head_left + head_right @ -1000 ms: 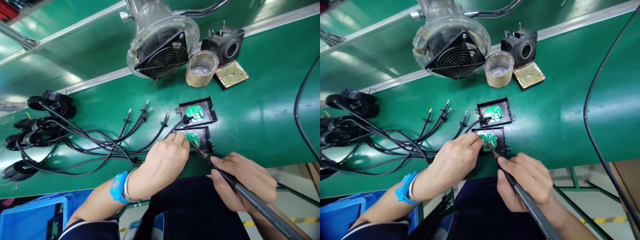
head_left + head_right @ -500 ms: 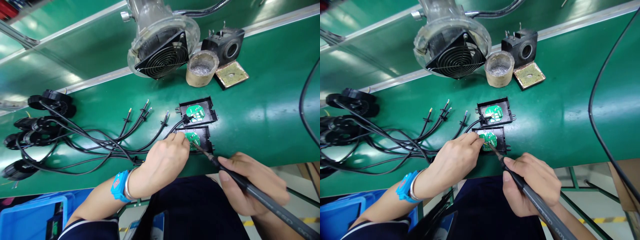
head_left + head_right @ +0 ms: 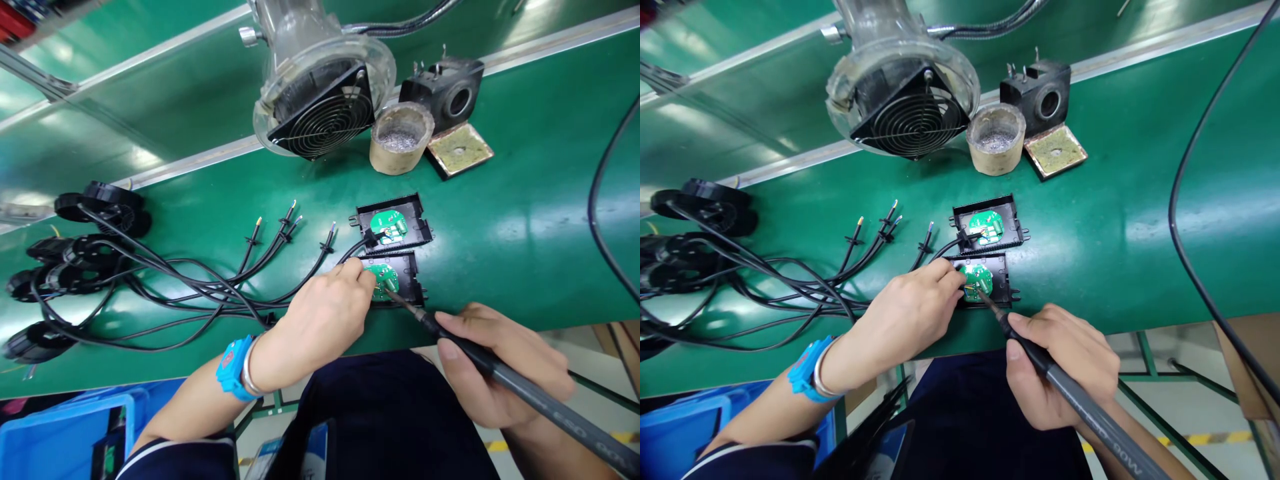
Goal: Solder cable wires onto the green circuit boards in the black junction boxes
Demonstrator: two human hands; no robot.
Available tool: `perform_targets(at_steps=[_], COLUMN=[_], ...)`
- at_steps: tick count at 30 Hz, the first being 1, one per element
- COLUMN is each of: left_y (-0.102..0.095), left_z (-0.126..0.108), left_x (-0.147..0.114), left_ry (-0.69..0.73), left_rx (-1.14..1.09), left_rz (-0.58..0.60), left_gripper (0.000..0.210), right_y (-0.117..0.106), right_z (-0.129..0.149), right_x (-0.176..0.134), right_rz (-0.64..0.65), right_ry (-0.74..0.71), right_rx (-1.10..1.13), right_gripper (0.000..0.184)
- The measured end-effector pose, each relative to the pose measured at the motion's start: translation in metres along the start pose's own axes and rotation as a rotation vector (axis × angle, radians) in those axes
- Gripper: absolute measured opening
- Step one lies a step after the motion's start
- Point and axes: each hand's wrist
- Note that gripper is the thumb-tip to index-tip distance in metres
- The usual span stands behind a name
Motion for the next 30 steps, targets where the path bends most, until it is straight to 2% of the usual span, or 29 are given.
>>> perform_targets(at_steps=[8, 17, 30], left_y=[0.011, 0.012, 0.008], left_z=[-0.003, -0.005, -0.011], left_x=[0.001, -0.002, -0.002], left_ry=[-0.004, 0.032, 0.060], left_rx=[0.021, 0.060, 0.120], left_rz=[-0.123, -0.216, -0.180], left_gripper=[0.013, 0.011, 0.013], right_y=[0.002, 0.001, 0.001], right_z=[-0.002, -0.002, -0.002], right_x=[0.004, 0.001, 0.001], right_rz=[0.002, 0.024, -0.003], right_ry=[-0.001, 0.022, 0.004], right_rx=[-0.030, -0.033, -0.053], right_gripper=[0.026, 0.026, 0.026])
Point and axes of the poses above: each hand's wrist, its own x-axis towards the middle knuckle, its own y-axis out of the palm, z = x × y, and after that the axes turned 3 degrees about -z, right-handed
